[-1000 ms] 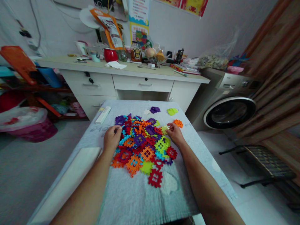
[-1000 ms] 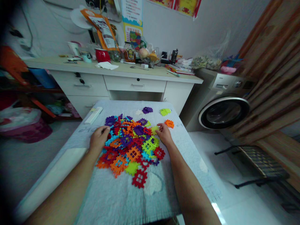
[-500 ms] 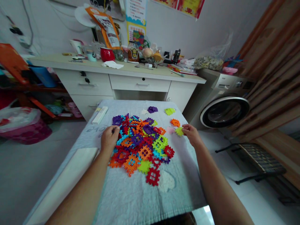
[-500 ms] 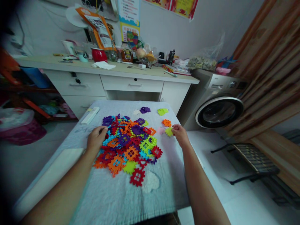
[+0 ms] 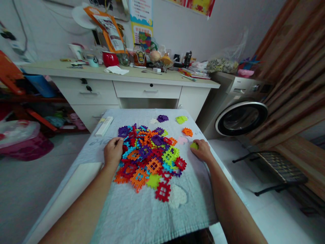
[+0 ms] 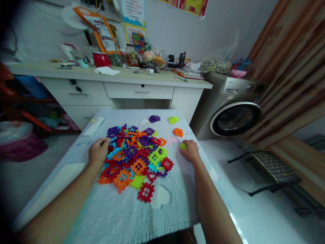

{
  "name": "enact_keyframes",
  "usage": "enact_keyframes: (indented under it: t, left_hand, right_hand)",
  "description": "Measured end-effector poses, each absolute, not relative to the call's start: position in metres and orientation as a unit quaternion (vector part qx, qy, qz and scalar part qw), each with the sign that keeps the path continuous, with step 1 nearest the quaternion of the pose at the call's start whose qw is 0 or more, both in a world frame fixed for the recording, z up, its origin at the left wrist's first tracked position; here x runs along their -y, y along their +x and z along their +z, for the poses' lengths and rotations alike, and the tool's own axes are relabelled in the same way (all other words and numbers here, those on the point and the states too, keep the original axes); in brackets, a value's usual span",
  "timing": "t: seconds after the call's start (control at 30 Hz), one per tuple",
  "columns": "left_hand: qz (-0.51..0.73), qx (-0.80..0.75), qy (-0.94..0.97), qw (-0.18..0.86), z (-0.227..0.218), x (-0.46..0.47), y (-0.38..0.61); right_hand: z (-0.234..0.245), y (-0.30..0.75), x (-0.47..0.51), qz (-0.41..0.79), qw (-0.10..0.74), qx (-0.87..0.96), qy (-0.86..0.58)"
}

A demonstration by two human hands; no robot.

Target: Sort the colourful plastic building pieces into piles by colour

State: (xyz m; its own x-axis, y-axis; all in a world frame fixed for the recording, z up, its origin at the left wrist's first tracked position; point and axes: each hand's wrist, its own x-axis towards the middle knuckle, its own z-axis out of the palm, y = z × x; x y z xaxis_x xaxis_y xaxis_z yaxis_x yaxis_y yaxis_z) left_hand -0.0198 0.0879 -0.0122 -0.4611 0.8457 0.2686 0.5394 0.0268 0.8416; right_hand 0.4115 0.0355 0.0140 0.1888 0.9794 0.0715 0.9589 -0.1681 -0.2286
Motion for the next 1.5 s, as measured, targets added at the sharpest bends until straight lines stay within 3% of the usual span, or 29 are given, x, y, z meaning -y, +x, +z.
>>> enact_keyframes:
  t: [0.1,0.3,0.53,1.0,1.2,1.5]
  left_hand:
    - [0.489,-0.702,0.492,0.159,-0.012,-0.089,-0.019]
    - [0.488,-0.703,0.492,0.16,-0.018,-0.091,-0.021]
    - [0.49,-0.697,0.499,0.159,-0.016,-0.09,-0.022]
    - [0.486,-0.693,0.506,0.168,-0.011,-0.087,-0.019]
    - [0.485,-0.696,0.501,0.172,-0.012,-0.087,-0.02]
    - [0.483,-0.692,0.503,0.188,-0.014,-0.088,-0.023]
  right_hand:
    - [0.022,0.411,-0.042,0.051,0.083,0.629,-0.771]
    - [0.029,0.401,-0.082,0.019,0.119,0.627,-0.77]
    - [0.021,0.396,-0.124,0.036,0.097,0.645,-0.757]
    - [0.025,0.407,-0.137,0.06,0.051,0.666,-0.742]
    - [0.043,0.394,-0.157,0.061,0.07,0.656,-0.749]
    - [0.043,0.365,-0.205,0.105,0.002,0.654,-0.749]
